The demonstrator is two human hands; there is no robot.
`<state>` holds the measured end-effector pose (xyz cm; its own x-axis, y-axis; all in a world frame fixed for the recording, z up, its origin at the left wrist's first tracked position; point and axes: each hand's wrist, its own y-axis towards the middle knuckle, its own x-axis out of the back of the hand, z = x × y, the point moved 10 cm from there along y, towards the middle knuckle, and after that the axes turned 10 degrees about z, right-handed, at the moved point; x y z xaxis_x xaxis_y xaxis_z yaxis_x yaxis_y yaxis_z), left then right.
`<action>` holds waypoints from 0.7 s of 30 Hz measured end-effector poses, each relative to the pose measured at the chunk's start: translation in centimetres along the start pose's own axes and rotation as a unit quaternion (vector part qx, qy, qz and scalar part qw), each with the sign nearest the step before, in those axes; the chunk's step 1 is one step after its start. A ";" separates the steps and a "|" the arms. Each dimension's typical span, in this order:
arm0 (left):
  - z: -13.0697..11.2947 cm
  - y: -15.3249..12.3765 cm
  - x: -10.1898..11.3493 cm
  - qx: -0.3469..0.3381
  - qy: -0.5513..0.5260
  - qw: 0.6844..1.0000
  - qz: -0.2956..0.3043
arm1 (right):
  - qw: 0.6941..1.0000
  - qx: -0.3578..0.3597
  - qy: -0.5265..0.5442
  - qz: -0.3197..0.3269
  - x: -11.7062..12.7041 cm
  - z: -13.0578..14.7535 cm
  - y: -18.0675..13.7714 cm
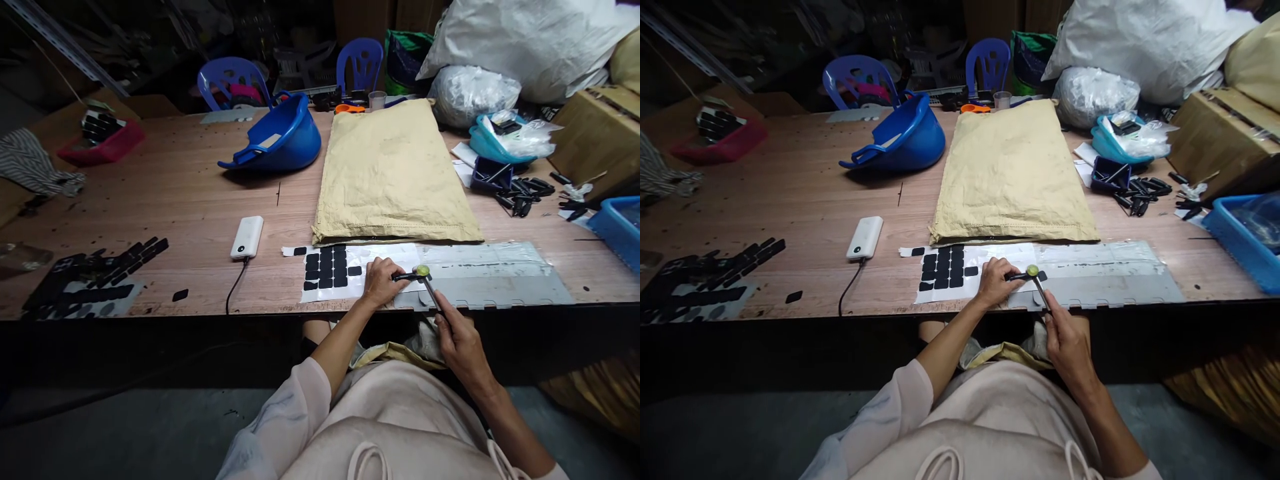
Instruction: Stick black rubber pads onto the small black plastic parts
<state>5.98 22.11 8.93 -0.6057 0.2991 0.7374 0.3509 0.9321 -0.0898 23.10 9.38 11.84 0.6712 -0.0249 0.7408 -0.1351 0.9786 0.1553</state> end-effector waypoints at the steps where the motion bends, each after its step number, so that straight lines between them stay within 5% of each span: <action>1: 0.0 0.0 0.0 0.002 -0.001 1.000 0.001 | 1.000 0.001 0.003 0.007 -0.2 0.0 -0.1; 5: -0.1 0.0 0.0 0.003 -0.003 1.000 0.006 | 1.000 -0.019 0.009 -0.001 0.5 -0.7 0.0; 8: -0.1 0.0 -0.1 -0.002 0.002 1.000 0.002 | 0.996 -0.066 -0.025 -0.059 3.9 -2.5 0.6; 14: -0.3 0.0 -0.2 -0.011 0.026 1.000 -0.009 | 0.936 -0.301 -0.177 -0.043 10.4 -10.7 2.6; 17: -0.3 0.3 -0.2 -0.017 0.029 0.999 -0.015 | 0.908 -0.365 -0.202 -0.043 11.5 -12.7 3.0; 21: -1.0 -0.7 0.5 -0.079 -0.005 0.995 -0.056 | 0.892 -0.367 -0.252 -0.080 11.2 -11.9 3.3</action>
<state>6.10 21.39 10.02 -0.6543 0.1978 0.7299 0.3885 0.9160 0.1000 38.87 14.72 12.91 0.2011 -0.0844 0.9759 0.5704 0.8200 -0.0467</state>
